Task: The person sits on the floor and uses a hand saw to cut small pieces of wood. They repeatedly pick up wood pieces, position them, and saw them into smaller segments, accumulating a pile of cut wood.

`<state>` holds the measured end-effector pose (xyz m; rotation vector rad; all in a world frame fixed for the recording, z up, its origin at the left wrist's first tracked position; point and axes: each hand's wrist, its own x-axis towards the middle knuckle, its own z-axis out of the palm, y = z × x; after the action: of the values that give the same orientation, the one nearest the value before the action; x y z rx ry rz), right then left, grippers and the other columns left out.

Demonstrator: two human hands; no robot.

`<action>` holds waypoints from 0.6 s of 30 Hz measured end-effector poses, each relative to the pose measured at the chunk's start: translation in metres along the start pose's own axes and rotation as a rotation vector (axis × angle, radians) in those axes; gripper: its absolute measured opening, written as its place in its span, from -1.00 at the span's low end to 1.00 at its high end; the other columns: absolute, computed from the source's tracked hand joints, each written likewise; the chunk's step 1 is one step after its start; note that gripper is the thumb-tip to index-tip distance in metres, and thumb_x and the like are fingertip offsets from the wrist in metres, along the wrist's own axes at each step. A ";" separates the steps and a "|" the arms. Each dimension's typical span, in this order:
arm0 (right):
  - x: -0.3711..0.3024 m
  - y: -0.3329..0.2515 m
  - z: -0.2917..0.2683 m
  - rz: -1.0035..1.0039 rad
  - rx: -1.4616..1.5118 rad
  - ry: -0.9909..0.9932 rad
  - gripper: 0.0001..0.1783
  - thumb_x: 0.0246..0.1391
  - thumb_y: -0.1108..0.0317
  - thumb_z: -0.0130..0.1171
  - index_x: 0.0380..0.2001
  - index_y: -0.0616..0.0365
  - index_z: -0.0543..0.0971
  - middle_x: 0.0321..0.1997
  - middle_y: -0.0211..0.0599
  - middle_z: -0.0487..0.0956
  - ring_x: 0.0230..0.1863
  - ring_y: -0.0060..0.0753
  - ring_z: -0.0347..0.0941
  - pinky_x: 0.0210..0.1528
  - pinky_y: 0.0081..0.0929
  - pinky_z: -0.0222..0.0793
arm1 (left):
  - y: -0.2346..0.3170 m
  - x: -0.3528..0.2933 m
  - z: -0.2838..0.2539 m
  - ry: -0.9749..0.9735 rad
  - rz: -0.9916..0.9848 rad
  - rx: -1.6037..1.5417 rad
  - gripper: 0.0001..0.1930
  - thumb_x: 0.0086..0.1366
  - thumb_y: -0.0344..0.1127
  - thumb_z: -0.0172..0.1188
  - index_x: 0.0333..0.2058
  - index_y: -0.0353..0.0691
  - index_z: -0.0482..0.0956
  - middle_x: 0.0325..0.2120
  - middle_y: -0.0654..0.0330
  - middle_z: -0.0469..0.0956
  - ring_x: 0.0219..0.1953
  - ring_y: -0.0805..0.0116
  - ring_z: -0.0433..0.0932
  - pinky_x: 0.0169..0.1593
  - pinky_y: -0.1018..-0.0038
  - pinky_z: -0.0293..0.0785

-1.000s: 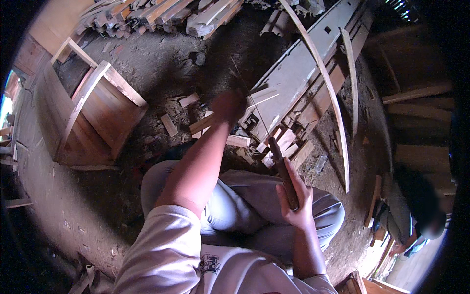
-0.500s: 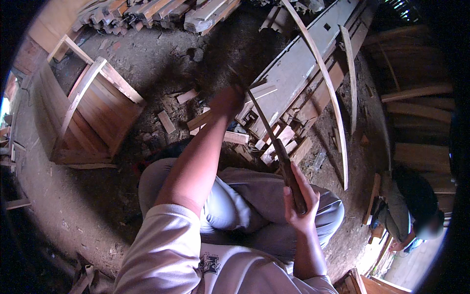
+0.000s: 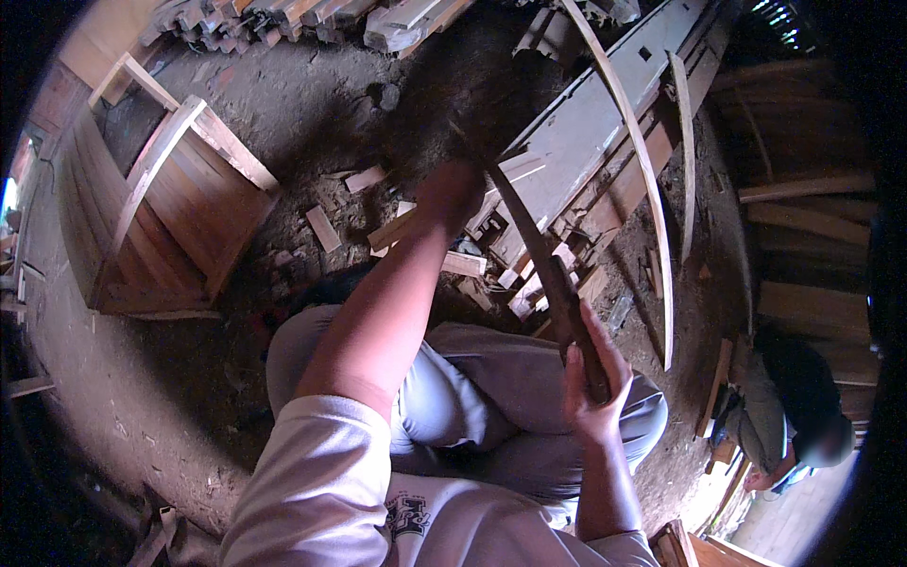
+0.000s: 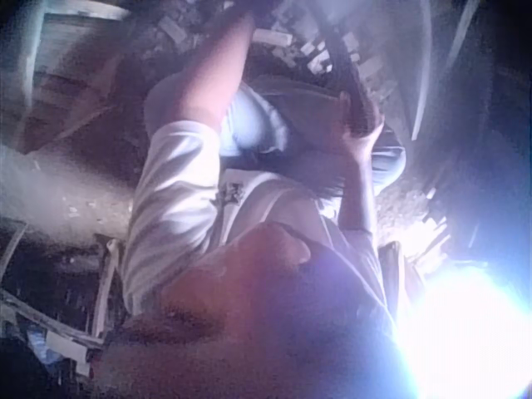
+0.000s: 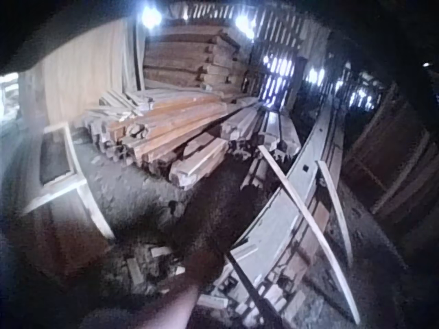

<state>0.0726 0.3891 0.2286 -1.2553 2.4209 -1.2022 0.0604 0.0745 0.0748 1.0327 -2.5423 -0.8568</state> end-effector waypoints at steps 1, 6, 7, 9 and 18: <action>0.000 0.000 0.000 0.014 0.009 -0.012 -0.46 0.24 0.51 0.09 0.30 0.33 0.45 0.13 -0.02 0.65 0.04 -0.47 0.59 0.13 -0.51 0.42 | 0.000 0.000 0.001 0.008 0.005 -0.015 -0.74 0.25 -0.34 0.09 -0.20 -0.26 0.71 -0.21 -0.17 0.69 -0.11 -0.20 0.68 -0.01 -0.06 0.60; 0.002 -0.007 -0.005 0.111 0.039 -0.085 -0.46 0.26 0.50 0.09 0.31 0.33 0.44 0.17 0.00 0.62 0.17 -0.34 0.55 0.23 -0.46 0.37 | 0.003 0.001 -0.008 -0.040 0.001 -0.042 -0.74 0.26 -0.35 0.08 -0.21 -0.26 0.72 -0.21 -0.15 0.69 -0.11 -0.19 0.68 -0.02 -0.06 0.60; 0.003 -0.010 -0.005 0.127 0.024 -0.099 -0.45 0.26 0.50 0.09 0.32 0.33 0.43 0.18 0.00 0.62 0.18 -0.34 0.54 0.24 -0.46 0.36 | 0.005 0.002 -0.013 -0.056 0.000 -0.042 -0.74 0.27 -0.35 0.08 -0.21 -0.26 0.72 -0.21 -0.14 0.69 -0.11 -0.18 0.68 -0.02 -0.06 0.61; -0.003 -0.007 -0.001 0.066 0.021 -0.051 -0.45 0.26 0.52 0.08 0.32 0.32 0.43 0.19 -0.01 0.61 0.17 -0.38 0.54 0.23 -0.48 0.37 | 0.010 -0.001 -0.020 -0.079 -0.027 -0.036 -0.74 0.28 -0.34 0.07 -0.21 -0.25 0.73 -0.21 -0.13 0.70 -0.11 -0.17 0.69 -0.04 -0.06 0.61; -0.007 -0.015 0.011 0.114 0.079 -0.074 -0.41 0.22 0.58 0.09 0.34 0.31 0.40 0.15 0.00 0.64 0.10 -0.40 0.59 0.15 -0.53 0.42 | 0.017 0.015 0.006 0.050 -0.274 -0.052 -0.67 0.36 -0.16 0.06 -0.26 -0.23 0.76 -0.24 -0.11 0.71 -0.13 -0.13 0.71 -0.09 -0.01 0.62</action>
<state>0.0912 0.3827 0.2305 -1.1044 2.3341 -1.1856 0.0378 0.0763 0.0802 1.3890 -2.3583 -0.9459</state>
